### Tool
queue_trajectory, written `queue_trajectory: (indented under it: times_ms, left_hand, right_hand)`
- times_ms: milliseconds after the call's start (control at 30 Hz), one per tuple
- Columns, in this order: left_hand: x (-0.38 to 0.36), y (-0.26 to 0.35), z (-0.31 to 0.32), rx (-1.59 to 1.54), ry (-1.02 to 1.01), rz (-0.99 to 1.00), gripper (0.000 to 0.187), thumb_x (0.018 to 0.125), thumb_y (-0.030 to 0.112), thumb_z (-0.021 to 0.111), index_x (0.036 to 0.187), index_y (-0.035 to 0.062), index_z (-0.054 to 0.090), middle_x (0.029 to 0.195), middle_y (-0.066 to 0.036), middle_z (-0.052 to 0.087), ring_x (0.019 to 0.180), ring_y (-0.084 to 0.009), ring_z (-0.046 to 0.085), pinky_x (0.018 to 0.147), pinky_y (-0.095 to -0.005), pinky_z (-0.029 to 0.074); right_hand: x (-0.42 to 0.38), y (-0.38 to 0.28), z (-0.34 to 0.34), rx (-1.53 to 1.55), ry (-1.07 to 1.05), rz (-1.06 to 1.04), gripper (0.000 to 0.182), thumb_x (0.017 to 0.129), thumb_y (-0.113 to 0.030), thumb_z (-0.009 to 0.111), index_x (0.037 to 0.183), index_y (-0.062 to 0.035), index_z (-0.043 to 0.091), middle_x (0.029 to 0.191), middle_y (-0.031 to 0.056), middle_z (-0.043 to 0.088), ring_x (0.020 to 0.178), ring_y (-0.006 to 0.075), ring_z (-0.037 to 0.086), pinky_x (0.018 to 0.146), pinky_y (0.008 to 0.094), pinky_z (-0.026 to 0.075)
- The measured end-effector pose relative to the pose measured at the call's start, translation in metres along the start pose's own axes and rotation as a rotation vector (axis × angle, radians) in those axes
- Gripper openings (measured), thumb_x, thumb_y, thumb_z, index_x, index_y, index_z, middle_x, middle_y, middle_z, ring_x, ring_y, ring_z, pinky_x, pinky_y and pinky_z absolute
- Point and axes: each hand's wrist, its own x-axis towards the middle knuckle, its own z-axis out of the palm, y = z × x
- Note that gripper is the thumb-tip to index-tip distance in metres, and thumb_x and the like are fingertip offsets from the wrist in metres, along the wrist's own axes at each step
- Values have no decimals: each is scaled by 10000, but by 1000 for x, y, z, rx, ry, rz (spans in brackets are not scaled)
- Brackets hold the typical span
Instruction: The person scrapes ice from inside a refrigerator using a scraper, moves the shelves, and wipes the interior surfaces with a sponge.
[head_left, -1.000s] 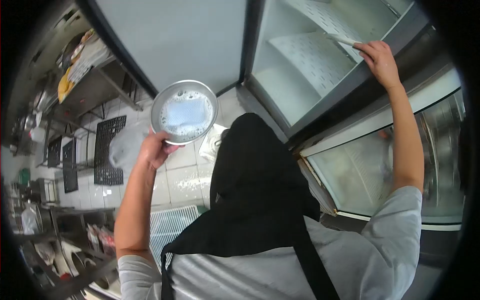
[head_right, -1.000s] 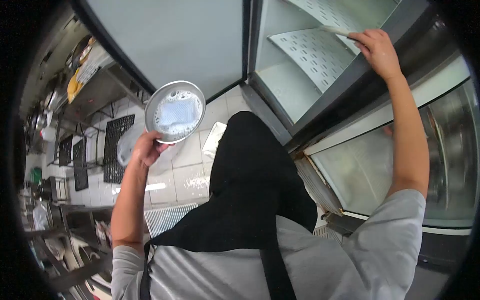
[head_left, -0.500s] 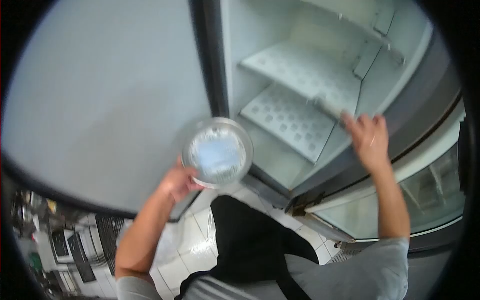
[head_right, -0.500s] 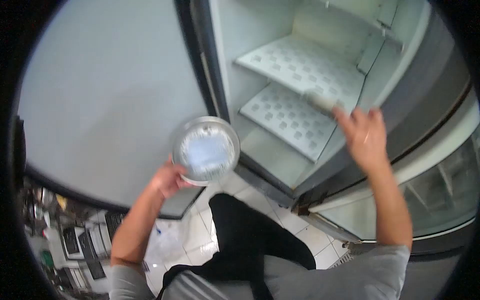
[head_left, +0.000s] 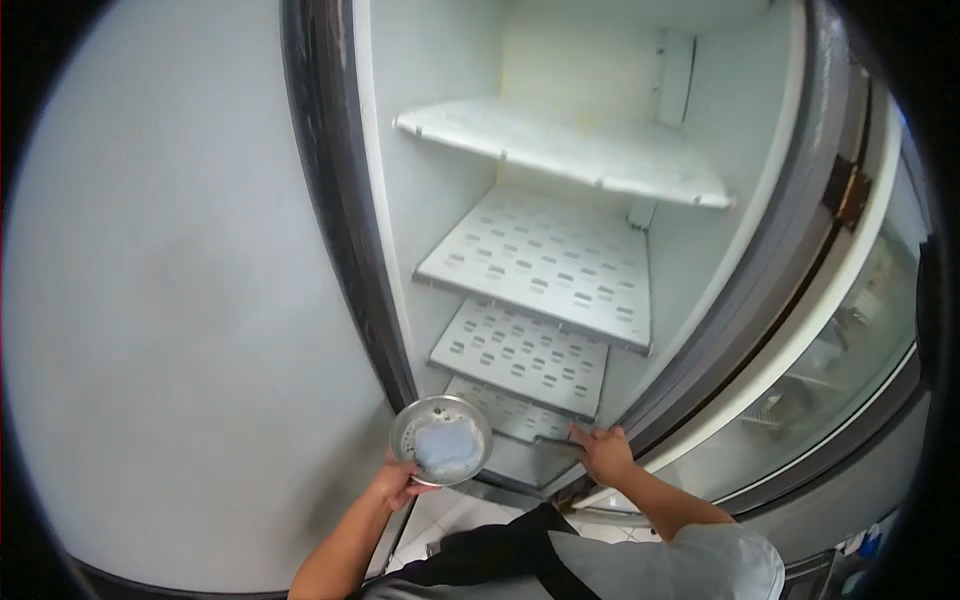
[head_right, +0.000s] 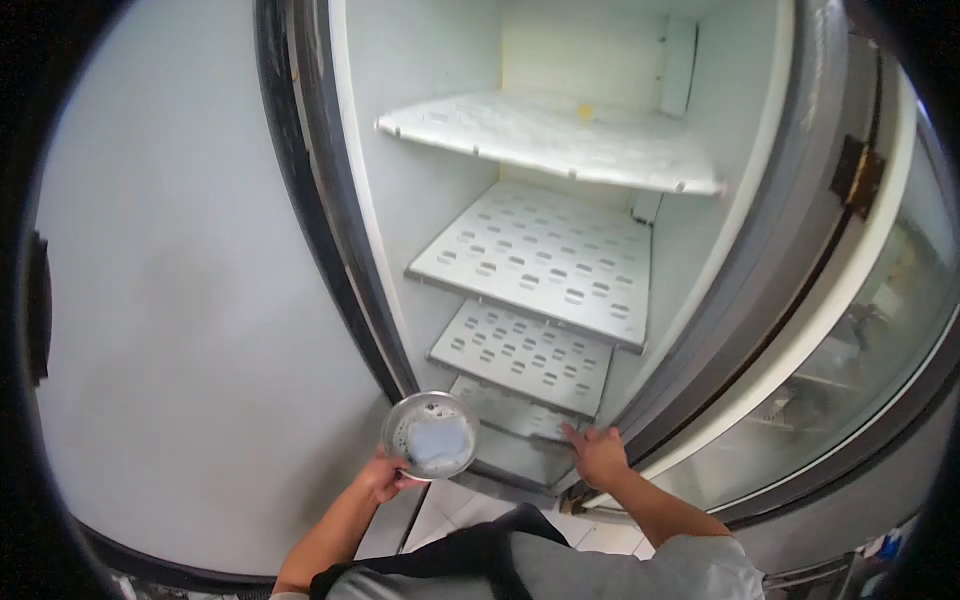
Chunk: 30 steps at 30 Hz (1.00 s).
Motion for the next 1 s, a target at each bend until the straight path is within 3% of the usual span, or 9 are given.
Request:
queue_trajectory:
  times_ms: [67,200,400,467,600,700,800,900,1000]
  left_hand:
    - [-12,19,5,59,-21,4,675,724,-96,432,1306,153,200,1161,-197,433,866,-384,602,581,-409,589]
    - [-25,44,21,2,37,31,645,723,-80,444,1283,143,214,1166,-200,430,859,-377,601,594,-411,586]
    - [-7,60,2,-43,-32,-46,670,729,-71,441,1288,146,141,1171,-234,412,846,-380,599,595,-425,584]
    - [-12,63,2,-53,-85,-31,670,731,-70,440,1285,133,123,1160,-243,416,839,-383,601,593,-428,585]
    - [-31,76,20,-41,-14,28,685,717,-98,407,1298,128,124,1174,-271,398,854,-415,590,544,-432,588]
    - [-6,71,-8,-111,-223,-48,685,709,-103,407,1294,120,129,1149,-275,413,851,-421,590,577,-461,585]
    - [-16,74,-2,-158,-122,-4,668,709,-102,410,1283,110,140,1143,-275,409,854,-427,588,596,-471,583]
    - [-13,76,-7,-135,-152,4,641,717,-94,410,1269,106,152,1126,-267,415,858,-435,585,595,-475,583]
    - [-2,70,-20,-163,-126,-23,647,713,-89,426,1263,112,151,1118,-258,418,854,-433,586,592,-476,583]
  right_hand:
    - [-8,-9,-40,318,142,107,388,814,-219,559,1193,-150,509,930,145,560,849,321,555,747,433,428]
    - [-15,-22,-194,368,177,-36,195,836,-201,547,1003,-100,543,862,173,574,798,359,575,670,426,461]
    - [19,-45,-379,-104,558,195,178,810,-130,517,956,-33,494,704,239,566,737,367,582,584,476,451]
    - [63,-14,-405,71,691,139,162,806,-112,497,946,-34,478,720,203,565,642,331,574,537,438,458]
    - [133,59,-463,1225,518,619,120,867,-153,488,924,-53,457,782,76,446,609,190,452,503,341,458]
    - [129,71,-484,1935,989,530,145,874,-126,517,929,-16,440,764,88,458,627,179,473,472,300,443]
    - [123,71,-493,2233,1094,159,157,868,-70,531,924,21,416,770,109,482,601,155,467,478,252,437]
    - [109,70,-517,2502,897,-151,118,907,-80,442,945,28,414,782,130,501,580,136,460,488,254,410]
    - [90,23,-527,2630,1112,-317,147,929,-100,356,965,38,394,804,153,510,564,136,455,472,251,357]
